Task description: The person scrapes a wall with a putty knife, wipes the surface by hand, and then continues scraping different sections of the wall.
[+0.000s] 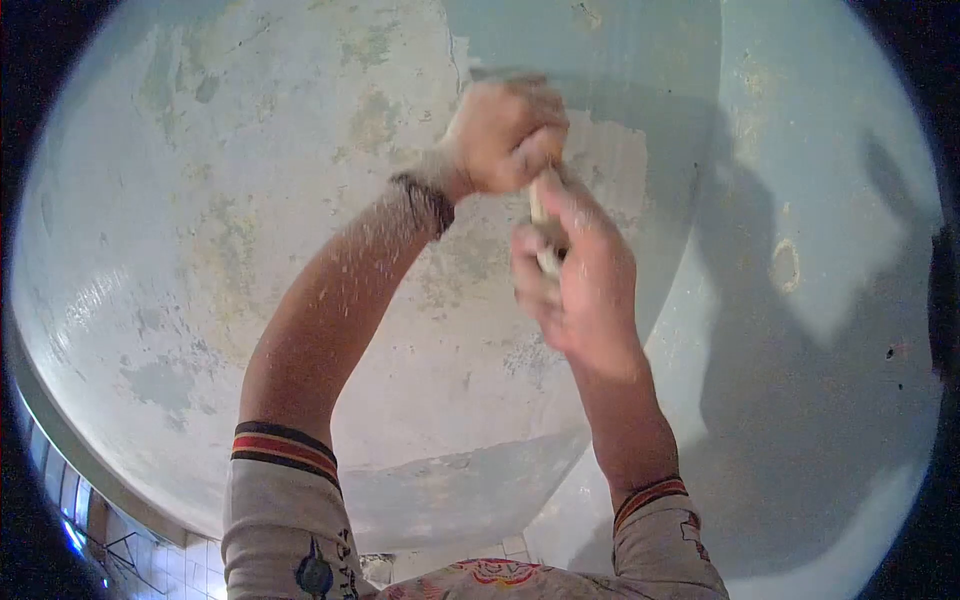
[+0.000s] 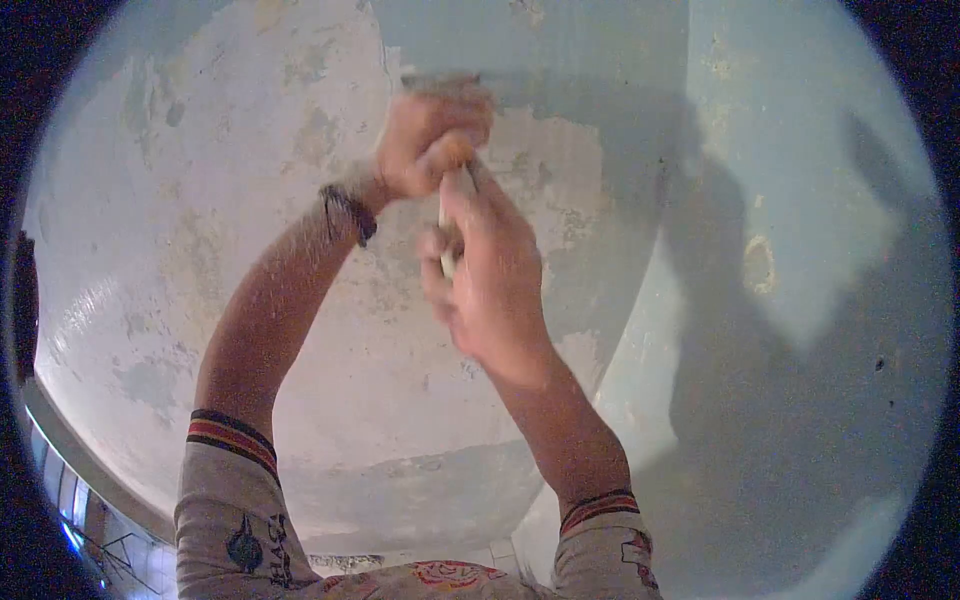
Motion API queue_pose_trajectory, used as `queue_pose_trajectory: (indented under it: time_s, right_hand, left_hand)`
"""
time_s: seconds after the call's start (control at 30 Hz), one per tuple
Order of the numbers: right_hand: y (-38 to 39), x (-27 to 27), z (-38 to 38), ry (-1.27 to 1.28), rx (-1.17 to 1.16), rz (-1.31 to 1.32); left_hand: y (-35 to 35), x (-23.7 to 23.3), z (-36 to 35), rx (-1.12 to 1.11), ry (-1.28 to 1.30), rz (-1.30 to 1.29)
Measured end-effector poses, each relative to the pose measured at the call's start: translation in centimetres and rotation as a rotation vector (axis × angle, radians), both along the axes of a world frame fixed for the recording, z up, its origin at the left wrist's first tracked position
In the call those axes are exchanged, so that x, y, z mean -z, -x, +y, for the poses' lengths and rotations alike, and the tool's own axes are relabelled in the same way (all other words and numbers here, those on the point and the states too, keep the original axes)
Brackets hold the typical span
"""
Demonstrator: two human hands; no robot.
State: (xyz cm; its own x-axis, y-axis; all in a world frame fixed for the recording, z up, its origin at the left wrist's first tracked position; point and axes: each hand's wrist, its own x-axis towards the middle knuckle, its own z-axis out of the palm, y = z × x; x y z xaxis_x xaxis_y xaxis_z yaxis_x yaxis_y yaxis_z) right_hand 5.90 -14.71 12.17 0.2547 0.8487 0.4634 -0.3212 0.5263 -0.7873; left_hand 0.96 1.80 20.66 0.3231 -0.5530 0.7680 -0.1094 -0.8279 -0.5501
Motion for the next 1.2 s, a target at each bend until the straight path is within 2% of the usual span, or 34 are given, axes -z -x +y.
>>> queue_pose_trajectory:
  time_s: [0.07, 0.13, 0.2, 0.27, 0.33, 0.4, 0.53, 0.6, 0.67, 0.77, 0.9, 1.0, 1.1, 1.13, 1.2]
  right_hand:
    - [0.0, 1.0, -0.1, 0.035, 0.030, 0.001]
    - [-0.3, 1.2, -0.3, 0.056, -0.037, -0.042]
    - [-0.1, -0.4, -0.7, 0.057, -0.041, -0.014]
    - [-0.4, -1.4, -0.9, -0.002, -0.043, -0.003]
    - [-0.7, 0.1, -0.1, -0.004, -0.089, -0.031]
    - [-0.9, 2.4, 0.9, 0.091, -0.033, 0.008]
    - [0.4, 0.8, 1.7, 0.031, -0.003, 0.014]
    - [-0.4, -0.8, 1.6, -0.023, -0.050, 0.014]
    - [-0.2, -1.8, 0.4, -0.006, -0.048, 0.013]
    - [0.2, 0.7, 0.4, 0.029, 0.016, -0.012]
    - [0.5, -1.1, 1.3, 0.012, 0.044, 0.061]
    - [0.1, -1.6, 0.5, -0.058, -0.032, 0.005]
    - [0.4, 0.0, 0.0, 0.060, 0.013, -0.025]
    - [-0.3, 0.7, 0.7, 0.027, -0.012, -0.043]
    - [-1.4, 1.0, 2.0, -0.002, -0.031, -0.058]
  left_hand:
    - [0.4, 1.0, -0.2, -0.014, 0.011, 0.096]
    - [0.6, 1.1, -0.1, -0.046, -0.043, 0.176]
    - [0.5, 0.2, -0.1, -0.023, -0.030, 0.118]
    - [0.7, -0.3, -1.0, -0.019, 0.138, 0.123]
    - [0.9, 0.8, -0.7, -0.037, 0.152, 0.094]
    - [0.3, 2.2, 0.7, -0.061, -0.057, 0.036]
    - [0.8, 0.2, 0.9, 0.033, -0.141, 0.057]
    - [1.0, -2.5, 0.4, -0.059, -0.043, 0.027]
    - [0.9, -1.5, 0.0, -0.084, 0.035, 0.069]
    - [0.6, 0.9, 0.6, -0.014, 0.001, 0.056]
    - [0.8, -1.7, 0.5, -0.065, -0.052, -0.007]
    - [0.8, -2.0, 0.0, -0.148, 0.109, 0.079]
    - [0.3, 0.7, 0.4, 0.034, -0.009, 0.116]
    - [0.3, 0.7, 0.4, 0.038, -0.006, 0.120]
    - [0.1, 0.0, 0.6, -0.090, -0.059, 0.053]
